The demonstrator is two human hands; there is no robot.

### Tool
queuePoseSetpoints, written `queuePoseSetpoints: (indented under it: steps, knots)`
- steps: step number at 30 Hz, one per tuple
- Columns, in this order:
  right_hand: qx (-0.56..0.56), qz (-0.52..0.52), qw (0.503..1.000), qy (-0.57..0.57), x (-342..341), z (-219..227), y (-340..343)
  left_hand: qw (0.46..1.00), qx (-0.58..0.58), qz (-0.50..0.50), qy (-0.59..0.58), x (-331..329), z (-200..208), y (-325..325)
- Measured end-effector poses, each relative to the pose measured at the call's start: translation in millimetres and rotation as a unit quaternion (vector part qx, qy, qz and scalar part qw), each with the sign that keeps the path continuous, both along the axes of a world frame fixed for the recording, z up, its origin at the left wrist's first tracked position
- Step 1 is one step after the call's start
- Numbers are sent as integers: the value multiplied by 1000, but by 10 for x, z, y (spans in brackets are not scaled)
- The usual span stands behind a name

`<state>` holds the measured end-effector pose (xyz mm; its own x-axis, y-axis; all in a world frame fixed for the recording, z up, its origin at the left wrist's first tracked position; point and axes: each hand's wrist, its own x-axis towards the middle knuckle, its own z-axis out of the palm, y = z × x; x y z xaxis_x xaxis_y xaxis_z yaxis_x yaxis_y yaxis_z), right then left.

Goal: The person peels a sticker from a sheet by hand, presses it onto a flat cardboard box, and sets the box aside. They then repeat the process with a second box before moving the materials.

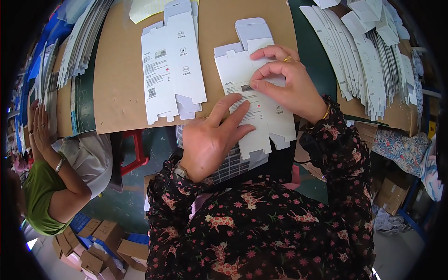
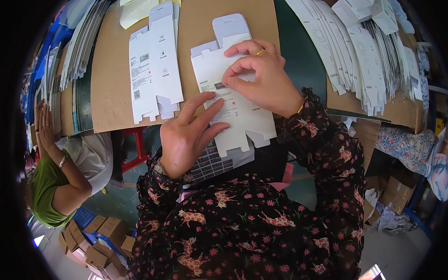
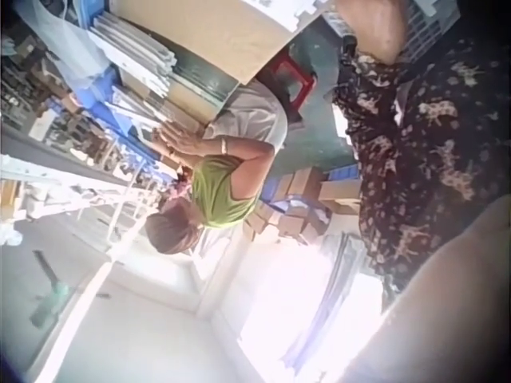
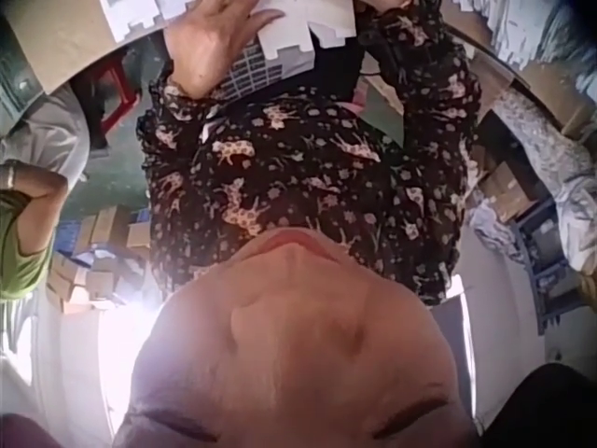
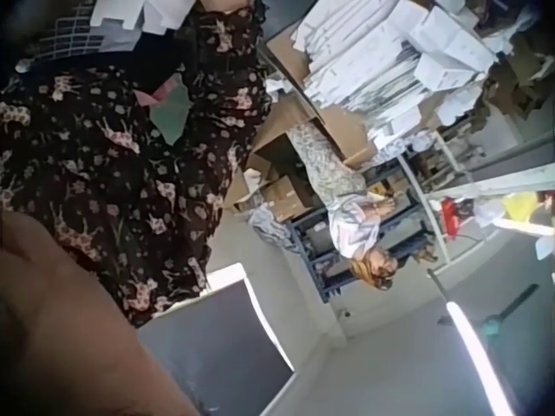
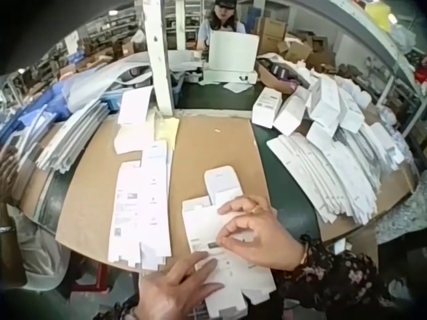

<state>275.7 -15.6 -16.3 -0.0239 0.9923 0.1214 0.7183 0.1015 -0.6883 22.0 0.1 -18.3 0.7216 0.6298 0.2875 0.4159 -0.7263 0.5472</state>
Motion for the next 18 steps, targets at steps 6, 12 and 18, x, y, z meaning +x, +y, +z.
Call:
queuePoseSetpoints:
  steps: [6, 12, 18]
  knots:
    - [8, 1, 1000, 2, 8, -21, -9, 1000, 21, -8, -8, 6, -39, 4]
    - [18, -4, 1000, -3, -5, -36, -13, 1000, 19, -9, -4, 2, -27, 8]
    - [19, -6, 1000, 3, -2, -43, -11, 1000, 23, -8, -9, 5, -37, 7]
